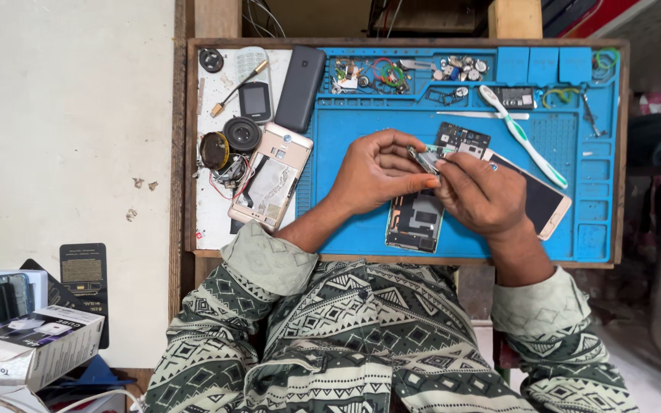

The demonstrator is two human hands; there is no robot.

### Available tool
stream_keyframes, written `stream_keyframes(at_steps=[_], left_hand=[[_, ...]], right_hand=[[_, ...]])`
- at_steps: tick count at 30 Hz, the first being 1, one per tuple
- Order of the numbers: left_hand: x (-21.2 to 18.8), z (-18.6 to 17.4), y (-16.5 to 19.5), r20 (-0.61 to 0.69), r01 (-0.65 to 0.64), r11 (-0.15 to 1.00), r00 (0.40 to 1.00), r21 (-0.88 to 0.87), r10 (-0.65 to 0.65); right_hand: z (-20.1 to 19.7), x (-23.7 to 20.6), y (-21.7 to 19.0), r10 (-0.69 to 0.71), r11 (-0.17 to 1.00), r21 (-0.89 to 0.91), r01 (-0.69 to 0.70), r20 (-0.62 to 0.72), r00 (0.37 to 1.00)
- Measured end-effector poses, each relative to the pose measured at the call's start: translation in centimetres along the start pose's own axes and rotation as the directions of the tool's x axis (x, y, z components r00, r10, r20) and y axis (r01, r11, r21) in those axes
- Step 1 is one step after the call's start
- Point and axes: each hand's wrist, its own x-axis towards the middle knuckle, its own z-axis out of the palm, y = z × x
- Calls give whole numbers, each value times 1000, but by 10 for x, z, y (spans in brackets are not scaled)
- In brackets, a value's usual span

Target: The person repairs a smartphone at a workbench. They handle two phones, open one, remove its battery and internal components, work on the exposed circuit board with tweezers, and manipulate small parts and connectors by hand throughout the episode.

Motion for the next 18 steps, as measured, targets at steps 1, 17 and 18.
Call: stream_keyframes(at_steps=[1,17,18], left_hand=[[1,0,0,-7,-6,1000,1000,19,6],[7,-3,1,-39,7,995,999,104,-3],[7,-2,1,-47,2,994,999,108,3]], right_hand=[[1,0,0,-3,1000,0,3,1,1000],[10,-2,0,34,999,16,-35,11,999],[10,-1,0,39,999,17,-39,11,999]])
